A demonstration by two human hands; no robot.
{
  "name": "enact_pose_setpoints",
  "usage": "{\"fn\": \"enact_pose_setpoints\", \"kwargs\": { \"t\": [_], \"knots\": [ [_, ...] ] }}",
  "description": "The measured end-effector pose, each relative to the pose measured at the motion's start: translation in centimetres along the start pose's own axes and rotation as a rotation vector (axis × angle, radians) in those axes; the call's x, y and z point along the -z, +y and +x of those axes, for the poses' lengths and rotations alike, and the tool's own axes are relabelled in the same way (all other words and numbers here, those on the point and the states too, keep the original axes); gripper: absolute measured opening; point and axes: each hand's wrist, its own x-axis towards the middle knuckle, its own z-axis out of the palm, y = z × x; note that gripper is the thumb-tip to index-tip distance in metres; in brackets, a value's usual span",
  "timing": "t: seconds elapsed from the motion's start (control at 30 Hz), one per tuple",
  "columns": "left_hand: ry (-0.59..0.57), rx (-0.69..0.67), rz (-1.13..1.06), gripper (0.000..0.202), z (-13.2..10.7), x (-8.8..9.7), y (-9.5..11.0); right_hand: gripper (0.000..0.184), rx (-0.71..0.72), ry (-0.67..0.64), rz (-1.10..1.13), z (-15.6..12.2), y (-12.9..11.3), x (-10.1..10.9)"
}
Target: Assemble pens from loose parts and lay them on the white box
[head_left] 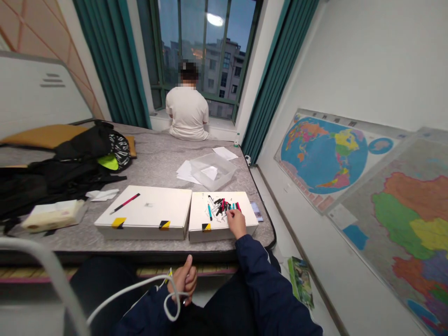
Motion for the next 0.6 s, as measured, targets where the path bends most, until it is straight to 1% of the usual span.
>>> {"fn": "enact_pose_setpoints", "kwargs": {
  "t": [0.07, 0.1, 0.13, 0.17, 0.23, 0.27, 0.3, 0.37, 0.47, 0.53, 0.6],
  "knots": [
    [-0.016, 0.009, -0.015, 0.071, -0.1, 0.1, 0.1, 0.027, -0.024, 0.061, 0.103, -1.6, -1.8, 0.6],
    [-0.016, 0.013, -0.017, 0.071, 0.0, 0.1, 0.1, 0.028, -0.017, 0.057, 0.156, -2.8, -3.1, 1.1],
    [-0.012, 0.017, -0.014, 0.071, 0.0, 0.1, 0.0, 0.029, 0.015, 0.002, 0.204, -4.4, -4.4, 1.5],
    [-0.005, 0.018, -0.006, 0.071, 0.1, 0.1, 0.0, 0.028, 0.067, -0.091, 0.254, -6.1, -5.9, 2.0],
    [0.025, 0.014, 0.023, 0.071, 0.3, 0.1, -0.2, 0.018, 0.21, -0.346, 0.311, -9.8, -8.6, 2.8],
    [0.05, 0.019, 0.049, 0.072, 0.3, 0.1, -0.3, 0.012, 0.247, -0.428, 0.315, -11.6, -9.7, 3.1],
    [0.08, 0.03, 0.08, 0.072, 0.4, 0.2, -0.4, 0.007, 0.253, -0.483, 0.314, -13.2, -10.6, 3.2],
    [0.136, 0.051, 0.157, 0.074, 0.3, 0.2, -0.6, 0.01, 0.178, -0.5, 0.3, -15.7, -11.7, 3.3],
    [0.163, 0.009, 0.314, 0.077, -0.2, 0.3, -0.5, 0.013, 0.056, -0.481, 0.268, -17.5, -12.0, 3.0],
    [0.18, -0.046, 0.401, 0.076, -0.7, 0.2, -0.4, 0.014, 0.043, -0.496, 0.255, -17.8, -11.9, 2.8],
    [0.234, -0.098, 0.442, 0.072, -1.1, 0.1, -0.2, 0.016, 0.068, -0.517, 0.256, -17.9, -12.0, 2.8]
  ]
}}
